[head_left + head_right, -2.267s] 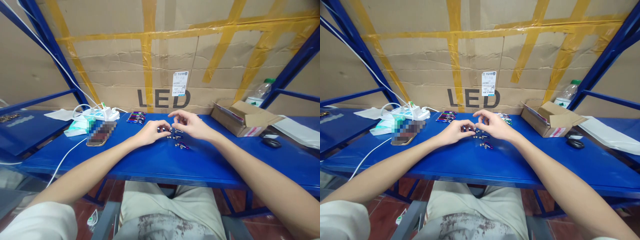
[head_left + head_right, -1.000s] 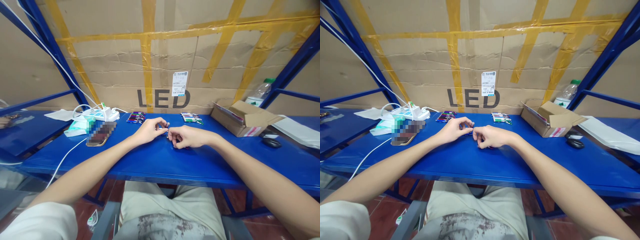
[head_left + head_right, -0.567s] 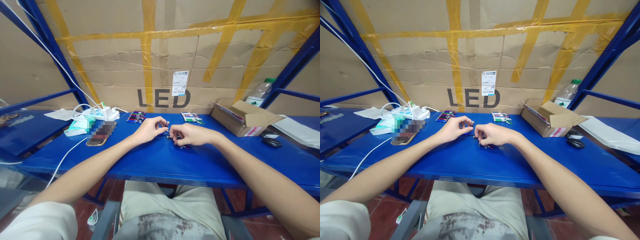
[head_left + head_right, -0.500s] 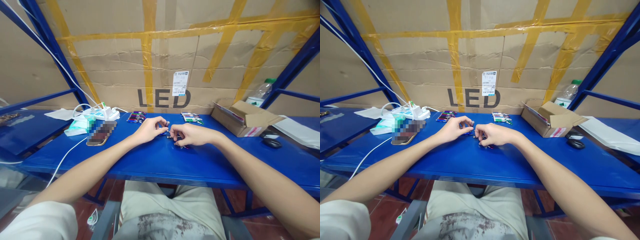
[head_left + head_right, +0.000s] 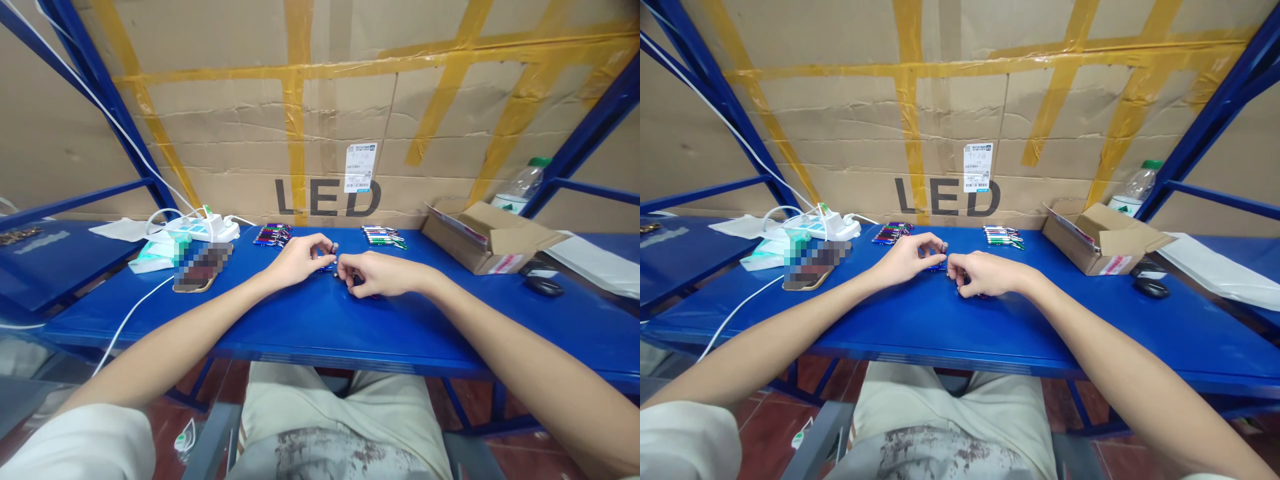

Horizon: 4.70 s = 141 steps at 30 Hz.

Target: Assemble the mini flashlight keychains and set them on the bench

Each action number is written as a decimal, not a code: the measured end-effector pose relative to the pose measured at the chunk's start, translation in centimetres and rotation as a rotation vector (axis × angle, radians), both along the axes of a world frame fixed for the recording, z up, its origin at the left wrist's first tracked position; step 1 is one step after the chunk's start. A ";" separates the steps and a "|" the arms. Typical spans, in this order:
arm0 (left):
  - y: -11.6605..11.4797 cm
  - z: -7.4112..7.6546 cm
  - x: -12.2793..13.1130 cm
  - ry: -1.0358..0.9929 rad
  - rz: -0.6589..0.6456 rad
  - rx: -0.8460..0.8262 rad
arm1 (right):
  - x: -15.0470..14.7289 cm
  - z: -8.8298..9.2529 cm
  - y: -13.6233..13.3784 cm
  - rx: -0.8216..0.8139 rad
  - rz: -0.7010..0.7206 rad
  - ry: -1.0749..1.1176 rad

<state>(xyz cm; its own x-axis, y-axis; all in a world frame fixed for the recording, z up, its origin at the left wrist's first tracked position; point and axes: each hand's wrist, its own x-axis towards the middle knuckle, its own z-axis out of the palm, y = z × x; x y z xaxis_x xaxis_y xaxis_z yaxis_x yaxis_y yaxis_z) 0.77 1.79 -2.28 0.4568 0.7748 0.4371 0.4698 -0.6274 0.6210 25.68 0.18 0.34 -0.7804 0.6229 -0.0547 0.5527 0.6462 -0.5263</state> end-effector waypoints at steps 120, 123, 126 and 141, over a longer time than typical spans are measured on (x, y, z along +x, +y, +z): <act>-0.1 0.1 0.1 -0.022 0.008 -0.006 | 1.6 1.6 0.3 -0.003 0.070 -0.155; -0.1 0.1 0.2 -0.022 0.007 -0.008 | 1.6 1.5 0.3 -0.007 0.082 -0.147; -0.2 0.2 0.2 -0.023 0.003 -0.008 | 1.5 1.5 0.3 -0.006 0.086 -0.144; -0.2 0.2 0.1 -0.015 0.006 -0.011 | 1.3 1.6 0.2 -0.055 0.062 -0.142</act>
